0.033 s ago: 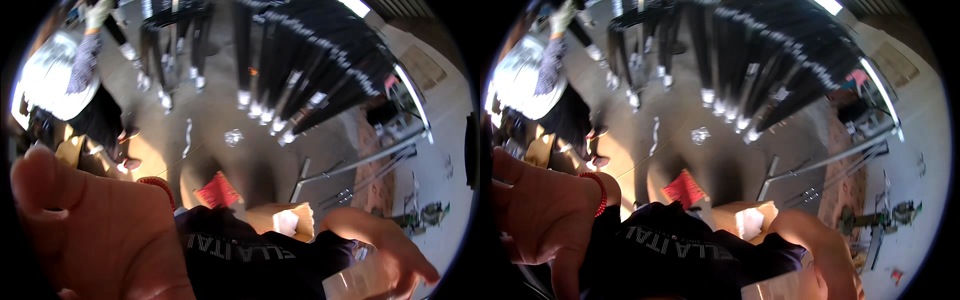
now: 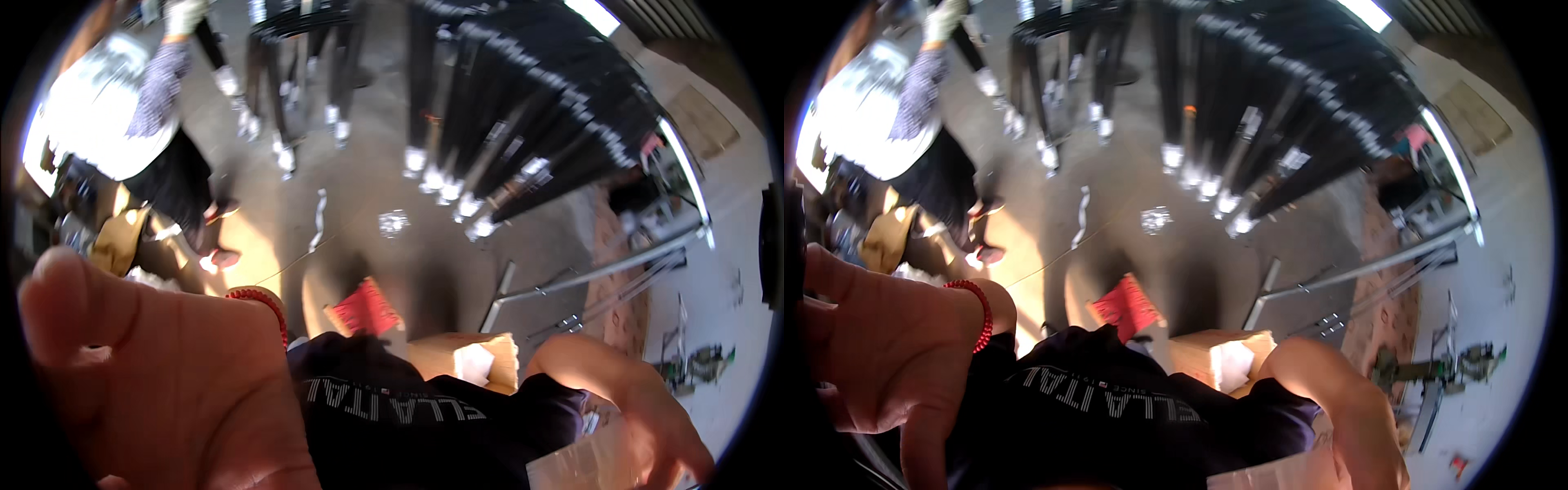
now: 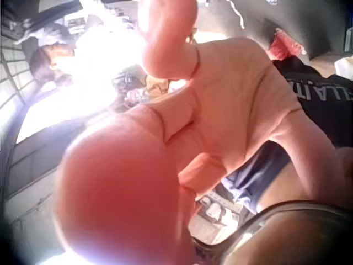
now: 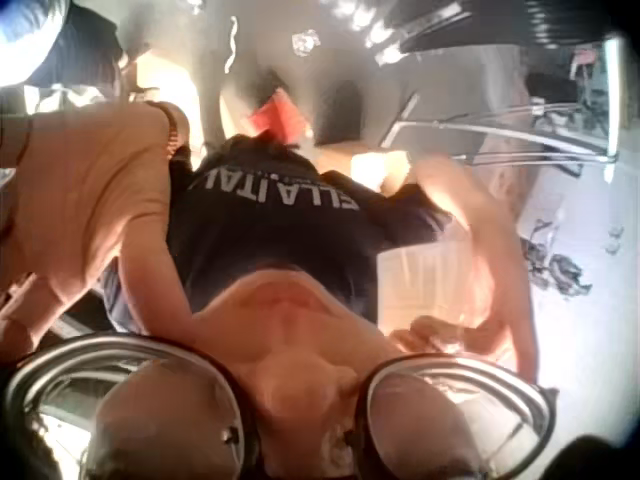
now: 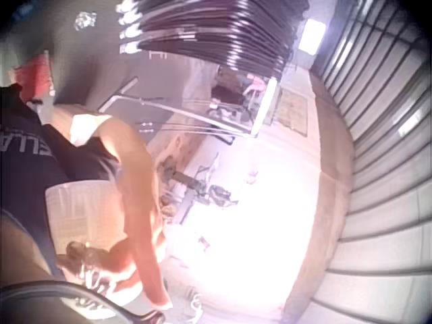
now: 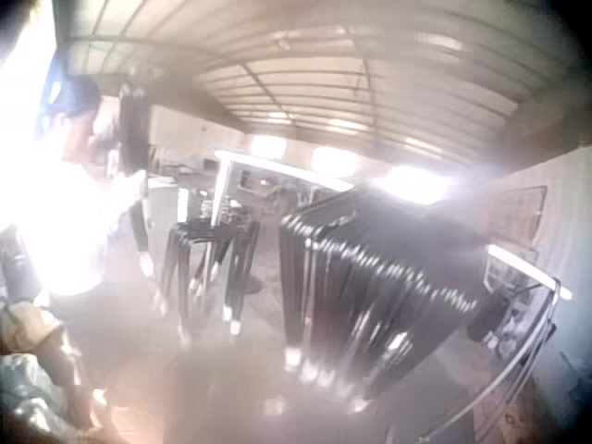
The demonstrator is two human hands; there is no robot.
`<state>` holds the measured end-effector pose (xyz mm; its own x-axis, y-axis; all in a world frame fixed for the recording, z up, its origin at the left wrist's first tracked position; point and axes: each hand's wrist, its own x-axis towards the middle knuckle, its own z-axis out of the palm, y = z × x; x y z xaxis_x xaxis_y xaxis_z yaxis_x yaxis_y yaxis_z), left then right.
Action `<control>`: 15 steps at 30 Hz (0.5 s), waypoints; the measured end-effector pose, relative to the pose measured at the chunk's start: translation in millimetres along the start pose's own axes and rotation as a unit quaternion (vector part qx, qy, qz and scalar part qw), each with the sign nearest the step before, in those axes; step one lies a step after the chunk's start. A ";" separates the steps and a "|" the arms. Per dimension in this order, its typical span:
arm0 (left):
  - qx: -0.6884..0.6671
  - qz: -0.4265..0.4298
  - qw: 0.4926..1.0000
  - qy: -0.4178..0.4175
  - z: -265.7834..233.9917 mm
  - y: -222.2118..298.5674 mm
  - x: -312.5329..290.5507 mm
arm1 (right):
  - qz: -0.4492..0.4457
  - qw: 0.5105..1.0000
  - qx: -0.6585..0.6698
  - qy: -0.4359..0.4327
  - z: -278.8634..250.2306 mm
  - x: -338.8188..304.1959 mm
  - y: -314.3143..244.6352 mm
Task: The person wraps the lower portions of metal chair frames with plastic film using a roll of wrap, handling individual frames and a stack of frames.
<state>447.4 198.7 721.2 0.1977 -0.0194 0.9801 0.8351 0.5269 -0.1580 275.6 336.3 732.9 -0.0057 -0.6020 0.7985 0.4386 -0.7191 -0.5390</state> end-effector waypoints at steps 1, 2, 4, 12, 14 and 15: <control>0.032 0.005 0.999 0.000 -20.6 12.7 4.2 | 0.013 0.999 0.029 -0.012 6.4 14.1 23.5; 0.069 0.005 0.998 -0.002 -41.4 28.0 6.3 | 0.025 0.997 0.066 -0.027 10.1 28.0 50.2; 0.121 0.009 0.993 -0.004 -83.4 54.7 6.5 | 0.049 0.992 0.108 -0.043 24.4 47.8 99.5; 0.291 0.015 0.956 -0.022 -200.4 141.7 23.7 | 0.101 0.956 0.261 -0.087 83.4 105.7 221.8; 0.317 0.024 0.948 -0.028 -212.3 152.7 27.9 | 0.107 0.949 0.280 -0.099 91.7 111.2 231.2; 0.333 0.028 0.942 -0.029 -215.1 159.4 28.2 | 0.115 0.944 0.292 -0.101 93.5 113.4 236.6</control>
<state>696.5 99.5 697.8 0.1880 0.0604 0.9803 0.3136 0.9422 -0.1182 462.8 130.3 721.0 0.2965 -0.5982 0.7445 0.8281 -0.2273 -0.5124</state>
